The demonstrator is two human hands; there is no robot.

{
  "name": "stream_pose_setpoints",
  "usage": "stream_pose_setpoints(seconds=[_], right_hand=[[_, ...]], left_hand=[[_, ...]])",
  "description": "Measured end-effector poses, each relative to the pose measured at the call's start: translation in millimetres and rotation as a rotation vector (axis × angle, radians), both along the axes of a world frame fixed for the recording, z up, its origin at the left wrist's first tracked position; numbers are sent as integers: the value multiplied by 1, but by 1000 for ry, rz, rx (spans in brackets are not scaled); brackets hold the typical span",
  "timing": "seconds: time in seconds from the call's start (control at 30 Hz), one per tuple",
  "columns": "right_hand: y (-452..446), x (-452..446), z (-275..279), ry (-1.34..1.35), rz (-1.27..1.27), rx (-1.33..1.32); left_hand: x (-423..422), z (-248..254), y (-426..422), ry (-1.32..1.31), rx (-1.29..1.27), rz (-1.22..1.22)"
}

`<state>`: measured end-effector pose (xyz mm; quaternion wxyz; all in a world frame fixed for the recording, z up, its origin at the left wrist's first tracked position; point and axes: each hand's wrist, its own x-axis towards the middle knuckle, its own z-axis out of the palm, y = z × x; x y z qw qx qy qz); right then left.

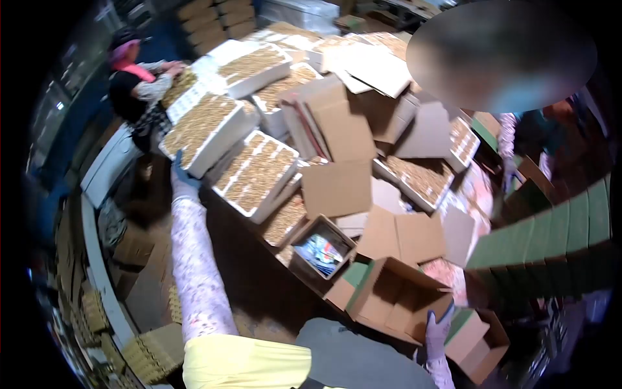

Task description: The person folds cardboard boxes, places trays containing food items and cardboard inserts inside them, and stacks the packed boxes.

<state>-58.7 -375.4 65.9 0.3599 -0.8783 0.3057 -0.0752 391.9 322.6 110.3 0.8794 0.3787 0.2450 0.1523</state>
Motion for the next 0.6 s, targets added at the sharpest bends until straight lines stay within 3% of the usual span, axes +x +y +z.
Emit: stream_pose_setpoints(seconds=[0.03,0.1,0.23,0.27,0.3,0.4,0.5,0.53,0.57,0.6], right_hand=[[-3,-3,-7,11,-17,-63],[-3,-2,-3,54,-40,-64],[-2,-1,-3,-53,-124,55],[-5,-6,-8,-83,-116,81],[-9,-8,-15,-65,-127,70],[-23,-16,-52,-150,-169,331],[-17,-7,-49,-323,-232,583],[-32,-11,-85,-304,-219,669],[-33,-17,-83,-408,-270,1165],[-34,-16,-83,-470,-222,1234]], left_hand=[[-9,-1,-8,-98,36,6],[-48,15,-40,32,-23,53],[-161,16,-132,-71,30,-241],[-187,8,-158,17,127,-226],[-211,28,-204,19,-98,-383],[-268,12,-291,70,-46,-640],[-304,10,-369,197,-67,-837],[-311,14,-389,259,-109,-939],[-314,17,-406,265,-159,-1033],[-317,19,-418,275,-208,-1126]])
